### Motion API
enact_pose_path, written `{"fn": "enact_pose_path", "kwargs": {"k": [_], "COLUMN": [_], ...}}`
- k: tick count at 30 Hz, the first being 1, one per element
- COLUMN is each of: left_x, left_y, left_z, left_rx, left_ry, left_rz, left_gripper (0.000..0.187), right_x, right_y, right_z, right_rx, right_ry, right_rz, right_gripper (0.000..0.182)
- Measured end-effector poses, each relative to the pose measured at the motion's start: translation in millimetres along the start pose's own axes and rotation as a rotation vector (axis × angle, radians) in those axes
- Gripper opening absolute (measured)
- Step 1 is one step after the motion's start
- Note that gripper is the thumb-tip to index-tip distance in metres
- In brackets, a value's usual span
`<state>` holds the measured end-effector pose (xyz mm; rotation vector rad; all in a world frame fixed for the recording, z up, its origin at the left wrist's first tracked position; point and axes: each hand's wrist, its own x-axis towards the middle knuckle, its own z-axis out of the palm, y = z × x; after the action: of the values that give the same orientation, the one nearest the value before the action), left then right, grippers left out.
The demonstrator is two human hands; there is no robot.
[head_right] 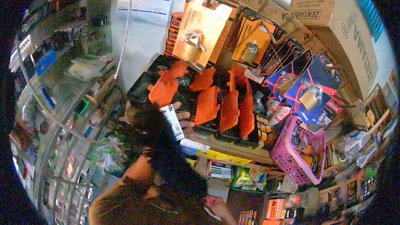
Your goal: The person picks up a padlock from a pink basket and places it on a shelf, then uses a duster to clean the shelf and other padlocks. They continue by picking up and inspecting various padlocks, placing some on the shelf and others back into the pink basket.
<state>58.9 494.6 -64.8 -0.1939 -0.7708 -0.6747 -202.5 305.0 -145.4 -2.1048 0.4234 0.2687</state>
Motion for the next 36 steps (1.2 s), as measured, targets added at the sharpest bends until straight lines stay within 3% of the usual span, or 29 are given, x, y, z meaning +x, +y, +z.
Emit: {"fn": "enact_pose_path", "kwargs": {"k": [1,3,4,5,7,9,10,11,12,13,15,17,18,19,21,23,25,27,29,30,31,33,34,35,36], "left_x": [-4,1,1,-2,3,-2,5,6,3,2,2,-1,0,-2,-3,3,6,3,1,-1,0,6,7,8,5], "left_y": [-8,-12,-13,-6,7,-2,-4,-5,-2,4,11,0,-2,-1,5,4,-2,1,9,11,6,0,-2,-4,-1], "left_z": [28,48,40,29,29,56,64,58,46,34,33,53,47,40,30,41,56,41,9,-1,40,52,50,47,47], "left_rx": [0.223,0.084,0.285,0.301,0.116,0.228,0.028,0.281,0.296,0.312,0.144,-0.183,0.14,0.139,0.29,0.283,0.254,0.322,0.133,0.14,0.275,0.112,0.37,0.413,0.398], "left_ry": [0.099,0.514,0.455,0.173,0.134,0.475,0.495,0.488,0.282,0.068,0.022,0.319,0.51,0.509,0.109,0.197,0.399,0.42,0.062,0.009,0.06,0.376,0.447,0.501,0.32], "left_rz": [0.114,0.225,0.212,0.121,0.029,0.174,0.241,0.21,0.148,0.09,0.031,0.309,0.319,0.326,0.185,0.234,0.317,0.233,0.143,0.174,0.175,0.305,0.291,0.297,0.25], "left_gripper": [0.073,0.072,0.07,0.07,0.07,0.069,0.069,0.072,0.072,0.072,0.071,0.07,0.072,0.072,0.071,0.07,0.069,0.068,0.069,0.068,0.066,0.065,0.065,0.065,0.063], "right_x": [8,17,15,15,14,33,33,32,30,29,36,36,37,31,18,38,42,40,40,24,32,39,37,33,29], "right_y": [10,17,14,8,1,28,31,32,40,50,50,36,36,20,-11,35,31,44,54,-1,6,6,5,2,-1], "right_z": [-2,-7,-2,-3,-8,-11,-7,-4,-1,1,-5,-9,-5,-4,-7,-11,-13,-11,-11,-19,-19,-21,-17,-13,-11], "right_rx": [-0.001,0.129,0.105,0.105,-0.054,0.025,0.02,0.015,0.013,-0.092,-0.213,-0.02,-0.023,-0.029,0.022,-0.044,-0.032,-0.072,-0.169,-0.164,-0.123,-0.072,-0.063,-0.111,-0.158], "right_ry": [-0.003,0.011,-0.147,-0.149,-0.047,0.025,-0.031,-0.086,-0.089,-0.082,-0.076,0.055,0.029,0.026,-0.168,-0.113,0.042,-0.026,-0.165,-0.125,-0.043,0.01,0.005,-0.066,-0.133], "right_rz": [-0.004,0.145,0.049,0.047,-0.115,0.029,0.018,0.007,0.011,-0.114,-0.254,0.096,0.076,0.074,-0.037,-0.147,0.07,-0.027,-0.234,-0.058,0.021,0.177,0.179,0.023,-0.136], "right_gripper": [0.03,0.025,0.021,0.021,0.013,0.015,0.017,0.018,0.018,0.019,0.02,0.022,0.012,0.012,0.011,0.015,0.015,0.016,0.019,0.018,0.017,0.017,0.017,0.018,0.021]}}
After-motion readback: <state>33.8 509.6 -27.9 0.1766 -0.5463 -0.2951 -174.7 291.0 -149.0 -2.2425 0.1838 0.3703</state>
